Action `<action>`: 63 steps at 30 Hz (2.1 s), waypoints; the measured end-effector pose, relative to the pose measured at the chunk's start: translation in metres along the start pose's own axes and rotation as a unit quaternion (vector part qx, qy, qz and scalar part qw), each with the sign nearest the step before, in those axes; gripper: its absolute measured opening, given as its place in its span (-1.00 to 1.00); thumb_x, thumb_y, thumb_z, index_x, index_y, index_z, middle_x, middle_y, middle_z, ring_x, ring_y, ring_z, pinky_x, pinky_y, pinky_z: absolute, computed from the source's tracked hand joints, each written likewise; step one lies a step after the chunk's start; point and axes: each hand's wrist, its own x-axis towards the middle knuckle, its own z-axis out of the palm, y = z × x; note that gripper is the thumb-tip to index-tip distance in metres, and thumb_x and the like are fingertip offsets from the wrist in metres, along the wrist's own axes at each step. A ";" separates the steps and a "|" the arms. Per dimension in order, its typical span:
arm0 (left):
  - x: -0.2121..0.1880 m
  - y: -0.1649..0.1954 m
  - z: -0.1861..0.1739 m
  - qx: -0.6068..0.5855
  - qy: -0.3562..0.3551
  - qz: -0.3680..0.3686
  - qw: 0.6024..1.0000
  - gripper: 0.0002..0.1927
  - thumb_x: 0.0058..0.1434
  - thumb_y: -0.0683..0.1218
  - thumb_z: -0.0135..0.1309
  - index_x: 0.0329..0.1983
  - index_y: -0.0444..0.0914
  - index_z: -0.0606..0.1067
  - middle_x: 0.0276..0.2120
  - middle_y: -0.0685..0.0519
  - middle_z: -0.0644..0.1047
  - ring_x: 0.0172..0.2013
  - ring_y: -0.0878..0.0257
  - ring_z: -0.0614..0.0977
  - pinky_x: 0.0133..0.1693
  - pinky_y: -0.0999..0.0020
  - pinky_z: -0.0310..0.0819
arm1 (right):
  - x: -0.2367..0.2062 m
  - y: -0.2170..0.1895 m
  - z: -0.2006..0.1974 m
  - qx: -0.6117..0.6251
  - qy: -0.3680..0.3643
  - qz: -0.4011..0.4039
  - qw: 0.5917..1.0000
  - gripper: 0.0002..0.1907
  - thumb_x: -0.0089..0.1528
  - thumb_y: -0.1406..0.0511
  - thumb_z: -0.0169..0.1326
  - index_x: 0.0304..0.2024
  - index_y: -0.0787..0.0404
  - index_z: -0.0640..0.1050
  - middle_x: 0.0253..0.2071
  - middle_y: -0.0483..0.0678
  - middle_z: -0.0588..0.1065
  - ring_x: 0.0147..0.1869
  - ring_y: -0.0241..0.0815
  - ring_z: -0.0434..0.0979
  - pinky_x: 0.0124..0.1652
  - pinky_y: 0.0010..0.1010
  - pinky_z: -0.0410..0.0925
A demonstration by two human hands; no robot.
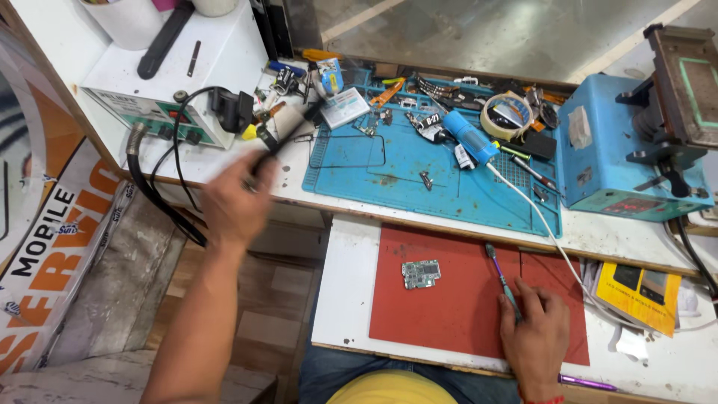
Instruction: The person uses a small tool to scrape and clean a circuit board placed on a red mat. They then use a hot air gun to apply heat to the board while holding it steady. The person continues to scrape and adjust the board throughout the clip.
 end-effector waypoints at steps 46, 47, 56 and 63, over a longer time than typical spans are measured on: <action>-0.152 0.097 0.057 -0.441 -0.128 -0.119 0.880 -0.74 0.32 -0.02 0.10 -0.17 -0.34 0.59 -0.29 -0.07 0.60 -0.26 0.19 0.63 -0.14 0.34 0.54 | -0.005 -0.061 0.014 0.253 -0.120 -0.049 0.959 -0.70 0.31 0.53 0.08 0.10 0.36 0.49 0.09 0.16 0.40 0.11 0.13 0.49 0.06 -0.20 0.41; -0.151 0.098 0.056 -0.419 -0.119 -0.125 0.892 -0.74 0.33 -0.02 0.11 -0.16 -0.34 0.59 -0.29 -0.08 0.60 -0.26 0.19 0.63 -0.14 0.34 0.53 | -0.005 -0.064 0.014 0.257 -0.122 -0.063 0.956 -0.69 0.31 0.53 0.07 0.12 0.36 0.48 0.11 0.16 0.40 0.14 0.15 0.48 0.09 -0.19 0.41; -0.150 0.101 0.055 -0.482 -0.145 -0.059 0.862 -0.72 0.29 0.00 0.13 -0.16 -0.33 0.58 -0.30 -0.06 0.60 -0.29 0.23 0.65 -0.21 0.40 0.55 | 0.004 -0.080 0.005 0.199 -0.180 -0.104 0.958 -0.50 0.22 0.47 0.12 0.25 0.33 0.45 0.21 0.16 0.37 0.29 0.21 0.34 0.25 -0.09 0.27; -0.150 0.096 0.052 -0.445 -0.136 -0.093 0.880 -0.75 0.32 -0.02 0.12 -0.17 -0.33 0.58 -0.30 -0.05 0.60 -0.29 0.22 0.63 -0.18 0.37 0.52 | 0.018 -0.082 0.009 0.170 -0.205 -0.112 0.957 -0.50 0.23 0.43 0.16 0.24 0.26 0.50 0.15 0.14 0.37 0.22 0.19 0.31 0.21 -0.04 0.26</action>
